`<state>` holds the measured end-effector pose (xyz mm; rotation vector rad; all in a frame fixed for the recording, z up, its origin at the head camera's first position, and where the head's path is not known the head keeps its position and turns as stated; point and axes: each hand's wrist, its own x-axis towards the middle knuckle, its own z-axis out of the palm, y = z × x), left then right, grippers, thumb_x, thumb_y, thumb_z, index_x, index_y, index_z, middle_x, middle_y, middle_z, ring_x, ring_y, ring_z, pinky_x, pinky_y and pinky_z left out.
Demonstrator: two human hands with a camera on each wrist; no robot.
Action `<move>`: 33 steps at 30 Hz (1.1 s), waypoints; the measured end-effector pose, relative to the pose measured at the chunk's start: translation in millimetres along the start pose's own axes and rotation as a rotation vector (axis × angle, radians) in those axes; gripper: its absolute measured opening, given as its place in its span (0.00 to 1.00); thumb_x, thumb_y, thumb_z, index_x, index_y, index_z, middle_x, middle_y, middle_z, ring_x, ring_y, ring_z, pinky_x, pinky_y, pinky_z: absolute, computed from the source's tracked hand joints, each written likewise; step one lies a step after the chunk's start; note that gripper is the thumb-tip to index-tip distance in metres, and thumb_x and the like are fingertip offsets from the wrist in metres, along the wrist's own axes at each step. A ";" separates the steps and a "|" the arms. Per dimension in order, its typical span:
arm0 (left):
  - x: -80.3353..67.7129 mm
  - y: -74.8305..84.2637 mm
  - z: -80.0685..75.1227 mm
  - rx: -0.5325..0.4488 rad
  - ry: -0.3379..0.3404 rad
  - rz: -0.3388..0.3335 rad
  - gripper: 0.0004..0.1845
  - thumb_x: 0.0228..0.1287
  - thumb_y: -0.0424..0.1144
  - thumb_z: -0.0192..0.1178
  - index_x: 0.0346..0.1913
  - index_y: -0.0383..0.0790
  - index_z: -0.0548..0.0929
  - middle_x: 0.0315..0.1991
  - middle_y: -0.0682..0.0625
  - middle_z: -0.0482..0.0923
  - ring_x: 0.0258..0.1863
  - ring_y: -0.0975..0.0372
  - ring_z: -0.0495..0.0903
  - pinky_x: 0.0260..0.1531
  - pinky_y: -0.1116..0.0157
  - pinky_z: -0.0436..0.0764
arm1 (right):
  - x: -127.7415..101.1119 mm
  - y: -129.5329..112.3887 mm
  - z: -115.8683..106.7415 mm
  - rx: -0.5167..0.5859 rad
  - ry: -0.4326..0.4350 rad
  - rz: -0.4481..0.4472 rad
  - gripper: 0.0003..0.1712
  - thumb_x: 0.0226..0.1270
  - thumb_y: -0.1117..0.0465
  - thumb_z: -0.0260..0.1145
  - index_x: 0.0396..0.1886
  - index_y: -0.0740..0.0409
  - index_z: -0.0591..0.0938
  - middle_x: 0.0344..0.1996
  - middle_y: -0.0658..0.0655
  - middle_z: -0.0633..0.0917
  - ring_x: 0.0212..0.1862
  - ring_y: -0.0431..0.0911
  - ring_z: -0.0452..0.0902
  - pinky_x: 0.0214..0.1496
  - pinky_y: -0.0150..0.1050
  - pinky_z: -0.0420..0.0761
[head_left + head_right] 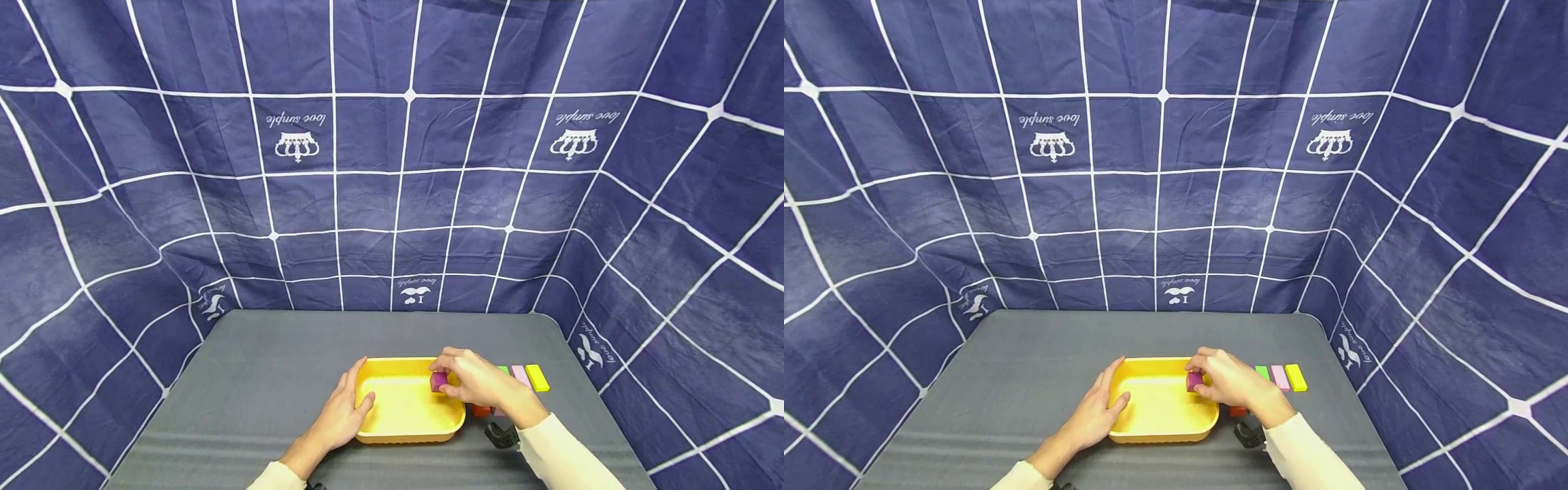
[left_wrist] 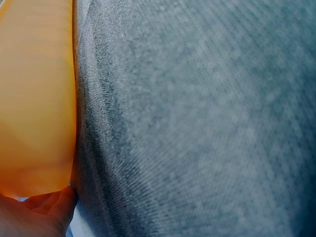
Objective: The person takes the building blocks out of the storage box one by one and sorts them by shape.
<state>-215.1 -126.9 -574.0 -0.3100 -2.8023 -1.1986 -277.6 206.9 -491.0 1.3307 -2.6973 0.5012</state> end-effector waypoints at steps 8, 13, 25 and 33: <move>1.9 1.2 -1.7 0.003 0.012 0.008 0.43 0.84 0.43 0.69 0.93 0.44 0.62 0.75 0.35 0.79 0.72 0.40 0.85 0.76 0.33 0.81 | -12.0 3.1 -8.4 -0.009 0.060 -0.010 0.16 0.70 0.65 0.86 0.55 0.58 0.94 0.47 0.52 0.92 0.45 0.44 0.90 0.54 0.38 0.94; 2.1 0.7 -1.6 -0.004 0.011 -0.001 0.43 0.84 0.43 0.69 0.93 0.45 0.62 0.76 0.35 0.78 0.73 0.40 0.85 0.77 0.32 0.80 | -19.0 6.9 -12.0 0.030 0.068 0.028 0.15 0.71 0.66 0.85 0.55 0.58 0.94 0.46 0.52 0.90 0.43 0.44 0.88 0.54 0.41 0.95; 2.1 -0.5 -1.5 -0.008 0.009 -0.006 0.43 0.84 0.45 0.69 0.93 0.46 0.62 0.77 0.35 0.78 0.73 0.41 0.85 0.77 0.33 0.80 | -38.2 14.8 -16.2 0.021 0.113 0.066 0.16 0.69 0.67 0.86 0.55 0.57 0.95 0.43 0.48 0.88 0.42 0.46 0.87 0.50 0.39 0.93; 1.0 -0.5 0.3 -0.007 0.011 0.003 0.43 0.84 0.44 0.69 0.92 0.44 0.62 0.76 0.35 0.79 0.73 0.40 0.85 0.76 0.33 0.80 | -49.1 23.4 -18.8 0.011 0.140 0.070 0.18 0.67 0.68 0.84 0.55 0.57 0.95 0.45 0.48 0.90 0.42 0.44 0.88 0.50 0.39 0.92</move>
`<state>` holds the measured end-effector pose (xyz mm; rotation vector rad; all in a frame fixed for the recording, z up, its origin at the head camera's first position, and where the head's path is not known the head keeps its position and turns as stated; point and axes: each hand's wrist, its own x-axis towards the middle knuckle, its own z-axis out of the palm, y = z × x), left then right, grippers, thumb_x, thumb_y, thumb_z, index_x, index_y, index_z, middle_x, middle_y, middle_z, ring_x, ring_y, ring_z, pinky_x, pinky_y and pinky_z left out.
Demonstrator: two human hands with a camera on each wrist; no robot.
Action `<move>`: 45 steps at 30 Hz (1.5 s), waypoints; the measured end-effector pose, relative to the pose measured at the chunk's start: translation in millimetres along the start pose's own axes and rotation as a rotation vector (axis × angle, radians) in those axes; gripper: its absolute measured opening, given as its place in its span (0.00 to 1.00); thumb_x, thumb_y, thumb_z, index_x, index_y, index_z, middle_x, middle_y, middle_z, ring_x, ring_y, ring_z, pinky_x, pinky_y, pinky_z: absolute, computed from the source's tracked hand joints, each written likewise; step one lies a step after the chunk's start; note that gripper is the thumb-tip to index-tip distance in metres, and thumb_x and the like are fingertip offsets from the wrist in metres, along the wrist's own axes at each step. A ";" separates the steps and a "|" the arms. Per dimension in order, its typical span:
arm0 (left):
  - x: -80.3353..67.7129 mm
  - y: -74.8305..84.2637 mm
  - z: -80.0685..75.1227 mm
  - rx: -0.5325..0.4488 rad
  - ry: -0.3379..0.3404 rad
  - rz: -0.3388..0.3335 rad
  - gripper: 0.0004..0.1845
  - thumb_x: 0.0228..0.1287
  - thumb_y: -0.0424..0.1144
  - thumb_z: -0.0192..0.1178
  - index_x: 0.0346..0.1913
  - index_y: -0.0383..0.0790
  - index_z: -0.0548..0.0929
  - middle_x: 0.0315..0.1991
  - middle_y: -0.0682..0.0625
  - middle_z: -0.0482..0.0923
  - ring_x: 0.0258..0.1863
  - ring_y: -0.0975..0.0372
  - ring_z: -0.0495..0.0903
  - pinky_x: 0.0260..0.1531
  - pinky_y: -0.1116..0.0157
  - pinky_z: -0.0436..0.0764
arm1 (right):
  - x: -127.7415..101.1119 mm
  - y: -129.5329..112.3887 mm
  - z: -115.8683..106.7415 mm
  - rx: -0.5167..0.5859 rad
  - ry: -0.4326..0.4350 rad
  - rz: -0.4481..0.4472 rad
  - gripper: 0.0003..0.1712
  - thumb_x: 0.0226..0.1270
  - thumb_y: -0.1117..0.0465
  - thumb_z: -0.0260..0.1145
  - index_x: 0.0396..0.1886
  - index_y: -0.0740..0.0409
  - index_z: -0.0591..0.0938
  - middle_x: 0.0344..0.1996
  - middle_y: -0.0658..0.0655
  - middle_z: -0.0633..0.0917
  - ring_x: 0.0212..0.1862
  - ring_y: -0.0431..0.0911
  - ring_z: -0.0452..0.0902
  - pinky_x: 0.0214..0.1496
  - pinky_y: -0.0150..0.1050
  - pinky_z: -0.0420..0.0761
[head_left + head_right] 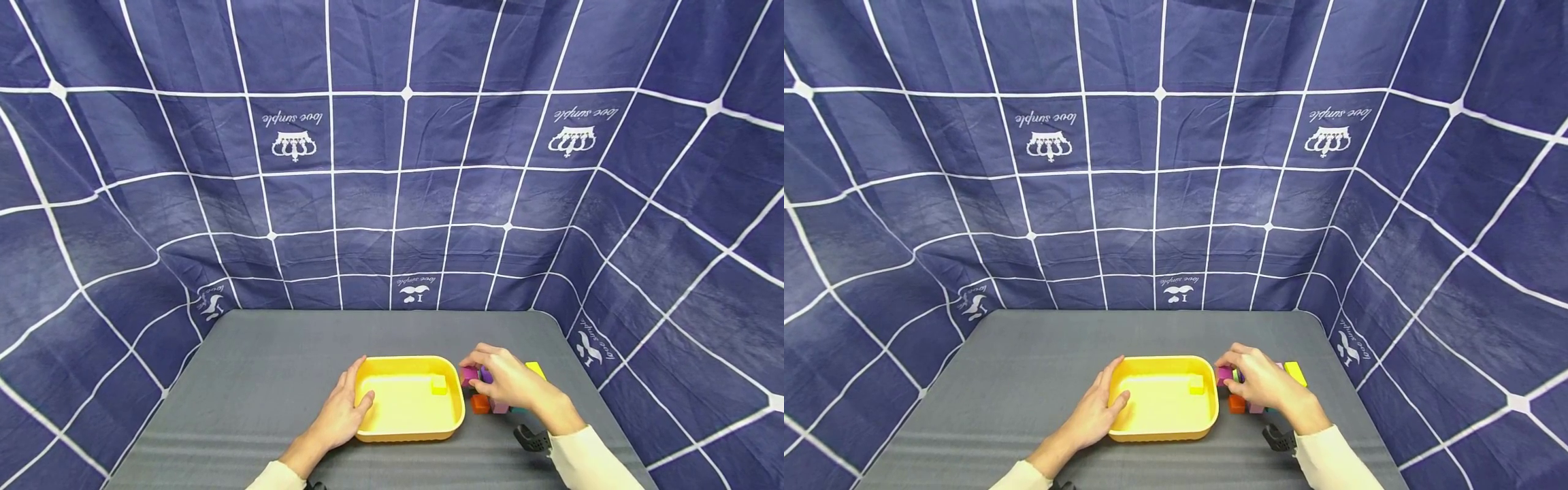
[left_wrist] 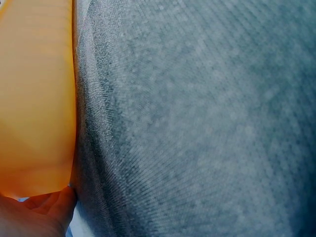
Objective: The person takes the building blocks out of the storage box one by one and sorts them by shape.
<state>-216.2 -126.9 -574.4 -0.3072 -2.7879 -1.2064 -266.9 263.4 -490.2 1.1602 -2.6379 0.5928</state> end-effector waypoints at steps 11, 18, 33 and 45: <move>-0.4 1.3 0.3 0.002 -0.003 -0.011 0.42 0.84 0.42 0.69 0.93 0.45 0.62 0.76 0.35 0.78 0.73 0.40 0.85 0.77 0.32 0.80 | -15.6 9.4 -4.7 -0.014 0.052 0.027 0.20 0.65 0.70 0.84 0.55 0.55 0.95 0.45 0.47 0.91 0.43 0.41 0.89 0.51 0.45 0.94; 0.0 1.0 0.8 0.005 -0.004 -0.006 0.43 0.83 0.42 0.70 0.92 0.44 0.62 0.76 0.34 0.78 0.73 0.39 0.84 0.77 0.32 0.80 | -27.7 15.8 -10.6 -0.060 0.092 0.042 0.21 0.62 0.71 0.86 0.54 0.55 0.96 0.44 0.45 0.91 0.43 0.39 0.87 0.49 0.39 0.91; -0.4 1.3 -0.4 0.009 -0.012 -0.009 0.43 0.84 0.44 0.69 0.92 0.45 0.62 0.77 0.34 0.78 0.74 0.38 0.84 0.77 0.32 0.80 | -60.2 41.6 -21.2 -0.077 0.182 0.041 0.23 0.54 0.73 0.88 0.50 0.55 0.94 0.42 0.42 0.91 0.41 0.37 0.88 0.45 0.43 0.89; -0.4 2.2 -1.1 0.017 -0.008 -0.001 0.43 0.84 0.44 0.69 0.93 0.45 0.62 0.76 0.35 0.79 0.72 0.41 0.85 0.76 0.34 0.81 | -88.6 62.8 -22.5 -0.114 0.191 0.097 0.24 0.48 0.73 0.91 0.45 0.53 0.94 0.39 0.44 0.91 0.39 0.39 0.88 0.41 0.41 0.89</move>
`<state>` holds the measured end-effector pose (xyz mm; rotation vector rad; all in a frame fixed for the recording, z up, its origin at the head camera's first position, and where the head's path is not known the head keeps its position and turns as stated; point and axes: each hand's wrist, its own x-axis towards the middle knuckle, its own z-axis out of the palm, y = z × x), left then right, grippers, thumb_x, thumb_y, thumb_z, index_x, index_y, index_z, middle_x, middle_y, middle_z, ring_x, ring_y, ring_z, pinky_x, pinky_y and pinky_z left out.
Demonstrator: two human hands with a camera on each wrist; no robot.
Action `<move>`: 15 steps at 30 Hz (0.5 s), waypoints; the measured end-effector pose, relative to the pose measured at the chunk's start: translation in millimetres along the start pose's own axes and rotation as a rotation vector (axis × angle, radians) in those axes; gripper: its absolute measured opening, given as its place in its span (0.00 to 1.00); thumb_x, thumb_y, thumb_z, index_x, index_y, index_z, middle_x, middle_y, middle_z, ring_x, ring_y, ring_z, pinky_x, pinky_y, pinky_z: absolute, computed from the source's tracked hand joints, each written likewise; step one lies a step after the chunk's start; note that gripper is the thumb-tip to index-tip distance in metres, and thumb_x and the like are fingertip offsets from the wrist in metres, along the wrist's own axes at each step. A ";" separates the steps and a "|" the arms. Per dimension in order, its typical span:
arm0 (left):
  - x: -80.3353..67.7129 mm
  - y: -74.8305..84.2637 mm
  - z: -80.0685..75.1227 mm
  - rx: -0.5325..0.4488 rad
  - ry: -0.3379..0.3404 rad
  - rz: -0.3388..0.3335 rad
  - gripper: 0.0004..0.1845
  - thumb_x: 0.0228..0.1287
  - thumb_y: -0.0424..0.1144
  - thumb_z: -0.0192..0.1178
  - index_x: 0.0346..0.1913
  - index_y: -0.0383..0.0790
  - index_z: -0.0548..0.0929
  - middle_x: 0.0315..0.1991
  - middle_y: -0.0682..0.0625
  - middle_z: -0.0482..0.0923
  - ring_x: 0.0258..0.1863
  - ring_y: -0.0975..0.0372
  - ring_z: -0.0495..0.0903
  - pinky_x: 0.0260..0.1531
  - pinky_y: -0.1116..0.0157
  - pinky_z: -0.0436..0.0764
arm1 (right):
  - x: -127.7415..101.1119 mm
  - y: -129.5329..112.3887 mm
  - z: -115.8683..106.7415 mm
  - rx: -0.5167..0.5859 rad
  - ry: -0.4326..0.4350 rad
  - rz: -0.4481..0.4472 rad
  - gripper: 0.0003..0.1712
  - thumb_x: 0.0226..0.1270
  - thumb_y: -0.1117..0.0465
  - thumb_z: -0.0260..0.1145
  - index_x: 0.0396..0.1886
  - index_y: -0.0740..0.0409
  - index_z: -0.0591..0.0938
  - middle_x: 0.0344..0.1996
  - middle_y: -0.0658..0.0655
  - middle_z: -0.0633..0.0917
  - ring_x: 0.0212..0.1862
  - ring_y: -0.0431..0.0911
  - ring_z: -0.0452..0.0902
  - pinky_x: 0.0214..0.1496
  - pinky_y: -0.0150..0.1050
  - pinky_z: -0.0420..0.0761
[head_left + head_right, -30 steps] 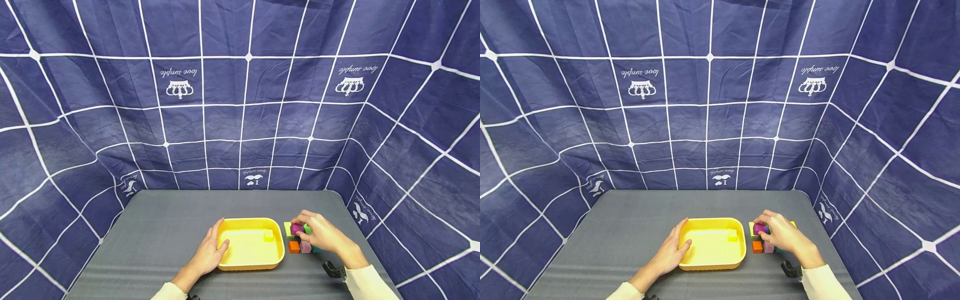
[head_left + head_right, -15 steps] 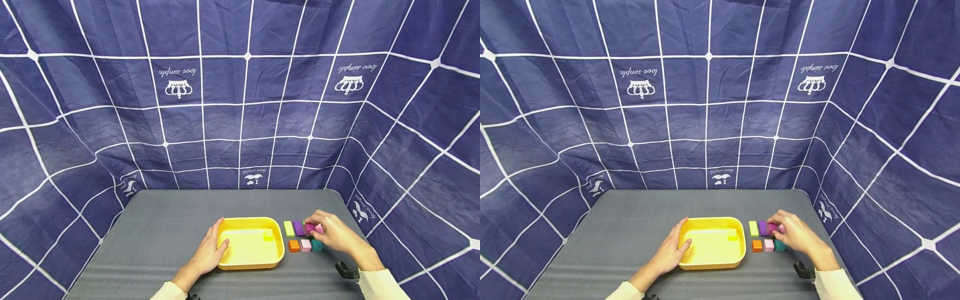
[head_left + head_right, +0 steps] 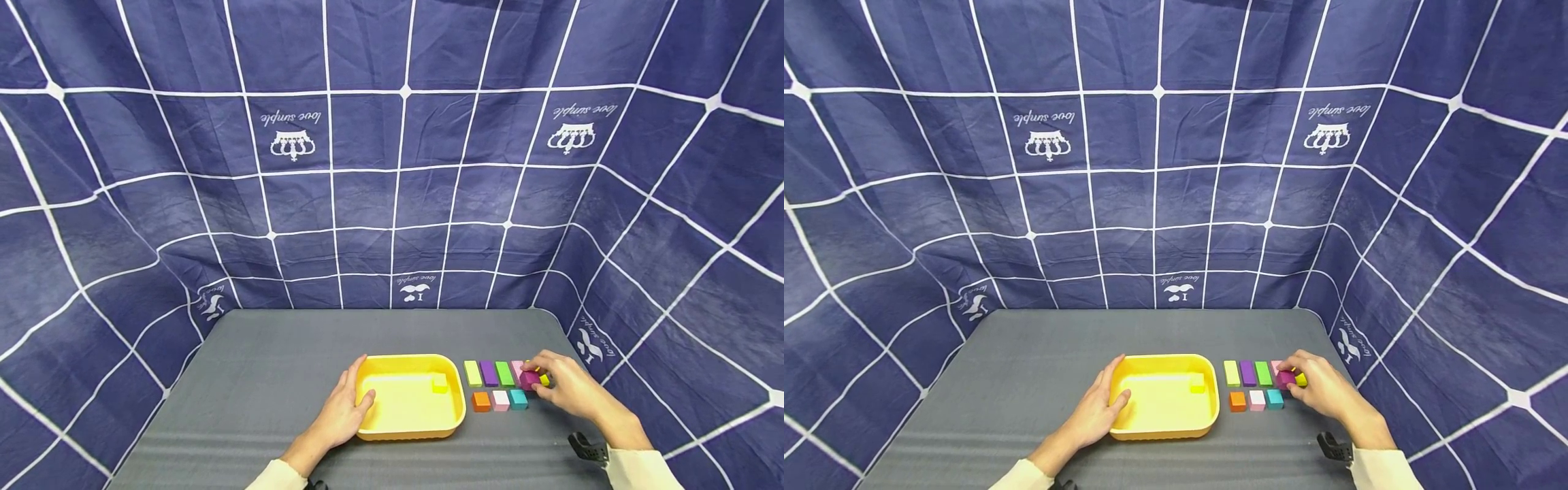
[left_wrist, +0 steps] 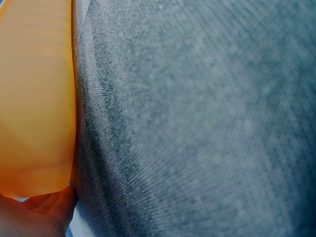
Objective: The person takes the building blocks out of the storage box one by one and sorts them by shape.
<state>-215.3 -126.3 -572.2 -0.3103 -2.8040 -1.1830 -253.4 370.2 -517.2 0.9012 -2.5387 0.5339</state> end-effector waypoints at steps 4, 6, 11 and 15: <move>0.0 0.1 -0.2 -0.008 -0.005 -0.010 0.43 0.84 0.44 0.68 0.93 0.45 0.62 0.76 0.35 0.78 0.73 0.41 0.85 0.77 0.33 0.80 | -6.0 6.9 0.7 0.020 -0.019 -0.013 0.24 0.47 0.74 0.90 0.45 0.55 0.94 0.39 0.47 0.92 0.37 0.38 0.88 0.40 0.42 0.89; 0.2 0.2 -0.2 -0.012 -0.006 -0.011 0.42 0.85 0.44 0.68 0.93 0.45 0.61 0.77 0.35 0.78 0.74 0.40 0.84 0.77 0.33 0.80 | -8.3 9.3 0.7 0.030 -0.038 -0.006 0.25 0.46 0.75 0.89 0.45 0.55 0.94 0.39 0.48 0.92 0.37 0.36 0.88 0.40 0.43 0.89; -0.4 0.4 0.2 -0.011 -0.004 -0.007 0.43 0.84 0.44 0.69 0.93 0.44 0.62 0.77 0.35 0.78 0.75 0.40 0.84 0.78 0.33 0.80 | -12.3 12.9 1.7 0.030 -0.091 0.028 0.24 0.46 0.73 0.90 0.45 0.54 0.95 0.39 0.47 0.92 0.37 0.35 0.86 0.39 0.42 0.89; 0.4 0.6 0.0 -0.003 0.001 0.001 0.43 0.84 0.43 0.68 0.93 0.44 0.61 0.77 0.34 0.78 0.74 0.40 0.84 0.77 0.33 0.80 | -13.2 14.5 2.3 0.035 -0.137 0.066 0.23 0.47 0.71 0.90 0.44 0.54 0.95 0.40 0.48 0.93 0.37 0.37 0.86 0.40 0.41 0.88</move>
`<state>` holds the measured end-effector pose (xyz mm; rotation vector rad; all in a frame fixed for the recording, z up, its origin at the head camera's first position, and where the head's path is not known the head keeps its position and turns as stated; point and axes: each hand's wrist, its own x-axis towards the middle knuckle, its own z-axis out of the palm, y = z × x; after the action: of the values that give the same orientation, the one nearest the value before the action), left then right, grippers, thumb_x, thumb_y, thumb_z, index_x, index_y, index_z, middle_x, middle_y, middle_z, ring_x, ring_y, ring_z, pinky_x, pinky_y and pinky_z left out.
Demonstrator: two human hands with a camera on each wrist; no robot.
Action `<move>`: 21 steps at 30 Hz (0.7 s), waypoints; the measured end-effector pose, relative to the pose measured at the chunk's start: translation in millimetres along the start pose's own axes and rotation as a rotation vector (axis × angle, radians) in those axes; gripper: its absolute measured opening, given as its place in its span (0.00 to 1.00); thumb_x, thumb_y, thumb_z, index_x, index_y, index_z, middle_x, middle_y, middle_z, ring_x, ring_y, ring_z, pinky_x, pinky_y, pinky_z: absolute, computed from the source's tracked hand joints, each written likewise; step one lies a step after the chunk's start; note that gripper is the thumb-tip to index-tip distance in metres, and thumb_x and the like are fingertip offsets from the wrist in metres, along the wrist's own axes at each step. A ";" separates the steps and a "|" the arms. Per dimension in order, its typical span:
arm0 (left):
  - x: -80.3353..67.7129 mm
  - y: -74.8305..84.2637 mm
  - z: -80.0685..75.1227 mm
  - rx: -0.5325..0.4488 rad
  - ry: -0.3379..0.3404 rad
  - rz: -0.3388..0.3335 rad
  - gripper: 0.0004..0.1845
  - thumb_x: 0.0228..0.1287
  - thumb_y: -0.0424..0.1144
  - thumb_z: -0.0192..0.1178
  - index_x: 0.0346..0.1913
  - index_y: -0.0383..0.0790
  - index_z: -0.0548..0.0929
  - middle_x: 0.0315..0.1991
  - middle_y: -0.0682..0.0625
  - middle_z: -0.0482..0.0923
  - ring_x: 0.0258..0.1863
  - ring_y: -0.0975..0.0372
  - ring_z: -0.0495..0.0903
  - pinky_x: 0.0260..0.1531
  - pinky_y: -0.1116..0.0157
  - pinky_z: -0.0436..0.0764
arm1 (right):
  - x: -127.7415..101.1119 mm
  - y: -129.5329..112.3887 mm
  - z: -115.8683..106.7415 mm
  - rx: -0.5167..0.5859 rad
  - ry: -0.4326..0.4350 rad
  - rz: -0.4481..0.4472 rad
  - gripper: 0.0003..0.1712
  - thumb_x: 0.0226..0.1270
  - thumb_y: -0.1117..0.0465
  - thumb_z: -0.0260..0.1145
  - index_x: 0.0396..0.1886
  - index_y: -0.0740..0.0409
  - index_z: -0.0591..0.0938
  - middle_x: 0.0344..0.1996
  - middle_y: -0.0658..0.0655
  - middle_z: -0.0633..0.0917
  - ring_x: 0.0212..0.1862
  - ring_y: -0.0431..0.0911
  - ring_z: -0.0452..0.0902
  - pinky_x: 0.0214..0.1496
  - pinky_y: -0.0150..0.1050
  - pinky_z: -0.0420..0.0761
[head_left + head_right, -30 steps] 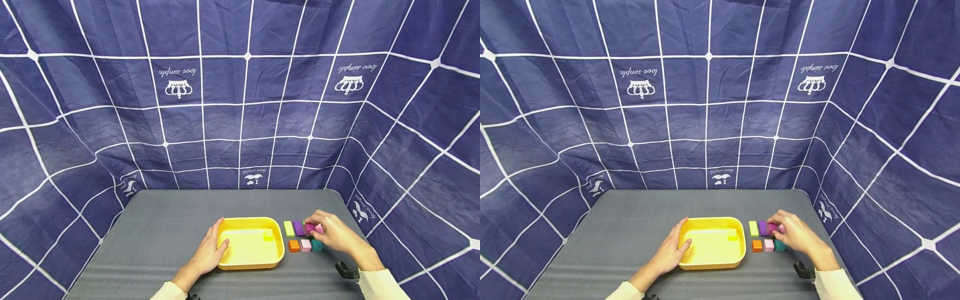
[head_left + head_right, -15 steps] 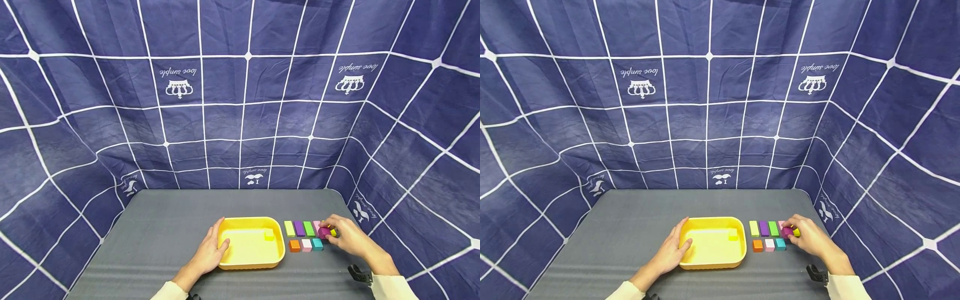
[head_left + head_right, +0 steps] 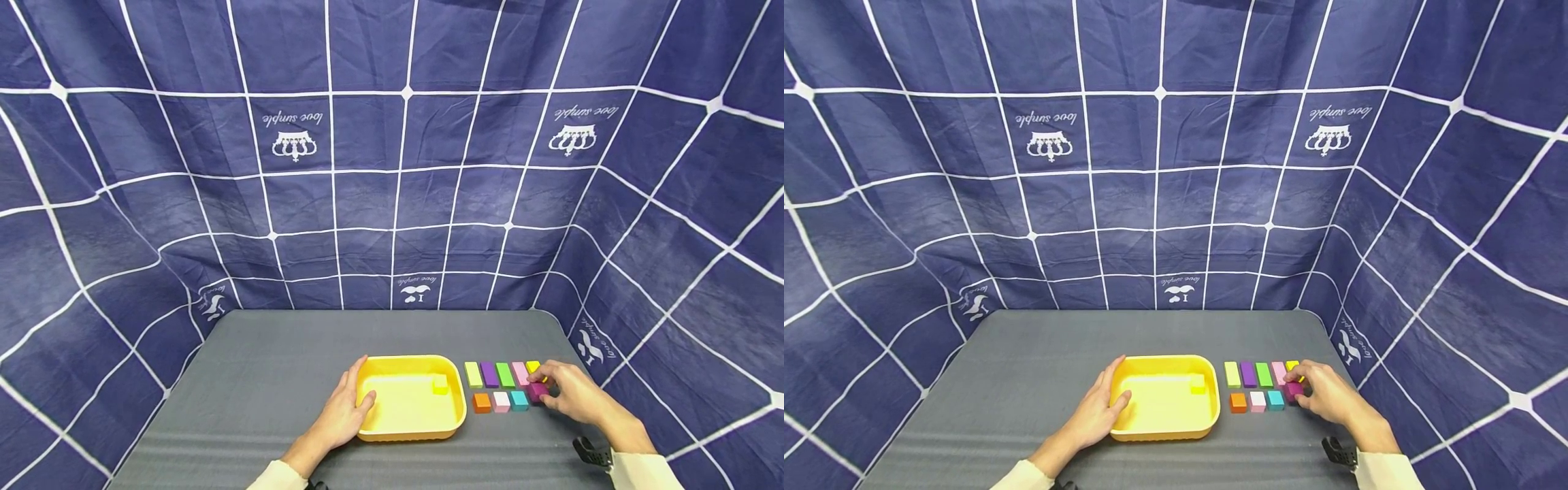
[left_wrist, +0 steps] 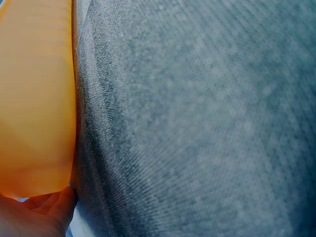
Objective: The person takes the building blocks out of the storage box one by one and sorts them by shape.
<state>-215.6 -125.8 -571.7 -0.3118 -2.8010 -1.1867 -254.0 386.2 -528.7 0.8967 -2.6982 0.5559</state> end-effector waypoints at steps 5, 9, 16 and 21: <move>-0.2 0.0 -0.2 0.003 -0.004 0.001 0.43 0.84 0.43 0.68 0.93 0.44 0.61 0.76 0.34 0.78 0.73 0.40 0.84 0.76 0.33 0.81 | -3.3 0.8 3.1 0.021 -0.059 0.045 0.22 0.49 0.72 0.90 0.44 0.54 0.94 0.39 0.47 0.92 0.37 0.35 0.85 0.40 0.40 0.88; -0.5 -0.4 -0.2 0.001 -0.004 0.003 0.43 0.84 0.43 0.69 0.93 0.43 0.61 0.76 0.33 0.78 0.73 0.40 0.85 0.76 0.33 0.80 | -5.2 1.0 6.9 0.048 -0.083 0.056 0.22 0.49 0.73 0.89 0.44 0.54 0.94 0.38 0.46 0.90 0.38 0.33 0.84 0.40 0.39 0.88; -0.2 -2.1 1.0 0.006 0.003 0.007 0.43 0.84 0.43 0.69 0.92 0.43 0.61 0.75 0.34 0.79 0.72 0.39 0.85 0.76 0.33 0.81 | -5.3 0.0 9.7 0.073 -0.108 0.069 0.22 0.52 0.72 0.89 0.46 0.55 0.93 0.40 0.47 0.91 0.39 0.36 0.85 0.42 0.39 0.87; -0.1 -2.1 1.4 0.004 0.000 0.006 0.43 0.84 0.43 0.69 0.92 0.43 0.61 0.75 0.33 0.78 0.72 0.39 0.85 0.75 0.32 0.81 | -4.8 0.6 10.4 0.082 -0.127 0.080 0.21 0.53 0.72 0.89 0.46 0.55 0.93 0.40 0.48 0.90 0.39 0.37 0.86 0.41 0.38 0.88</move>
<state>-215.9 -126.3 -574.1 -0.3194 -2.8008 -1.1793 -251.8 384.7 -539.8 0.8754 -2.8543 0.6512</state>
